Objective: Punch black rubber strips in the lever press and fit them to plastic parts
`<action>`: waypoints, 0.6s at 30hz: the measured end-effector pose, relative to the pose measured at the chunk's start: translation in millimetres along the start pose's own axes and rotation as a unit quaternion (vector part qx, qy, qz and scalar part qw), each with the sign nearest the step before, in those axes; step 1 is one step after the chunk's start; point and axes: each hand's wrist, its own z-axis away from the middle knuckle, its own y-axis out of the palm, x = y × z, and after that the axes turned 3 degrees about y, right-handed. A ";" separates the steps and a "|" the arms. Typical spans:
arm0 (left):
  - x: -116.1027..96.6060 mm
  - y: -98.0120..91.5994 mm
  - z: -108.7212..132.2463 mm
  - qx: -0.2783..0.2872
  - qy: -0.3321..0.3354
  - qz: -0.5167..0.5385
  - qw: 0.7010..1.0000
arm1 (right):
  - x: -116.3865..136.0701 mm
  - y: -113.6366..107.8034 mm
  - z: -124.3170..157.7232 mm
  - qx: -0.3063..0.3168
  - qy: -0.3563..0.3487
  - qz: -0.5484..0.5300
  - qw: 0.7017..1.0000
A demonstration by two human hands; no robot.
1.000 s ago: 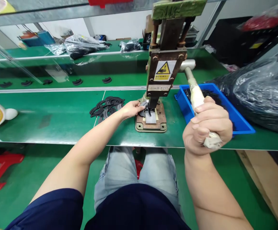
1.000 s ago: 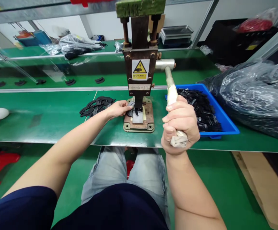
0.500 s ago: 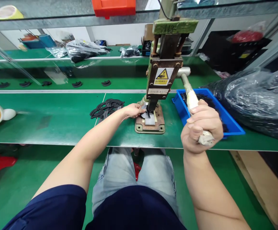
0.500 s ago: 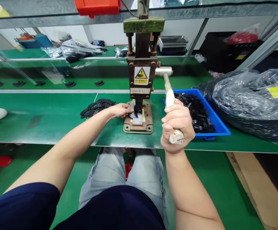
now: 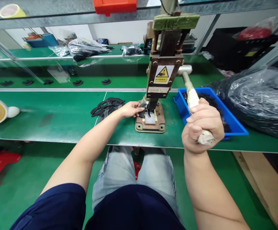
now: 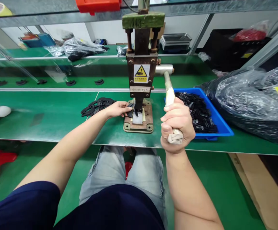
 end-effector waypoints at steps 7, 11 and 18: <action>-0.3 5.3 -1.7 -0.028 -0.027 -0.009 0.999 | -1.9 4.3 -0.7 -0.007 -0.014 -0.010 1.000; -4.0 4.4 -5.4 -0.011 -0.069 0.000 0.998 | -1.2 5.0 0.1 -0.023 -0.005 -0.003 1.000; -19.4 3.2 -9.2 0.017 -0.139 -0.001 0.990 | 2.0 3.2 -0.3 -0.013 0.008 -0.005 1.000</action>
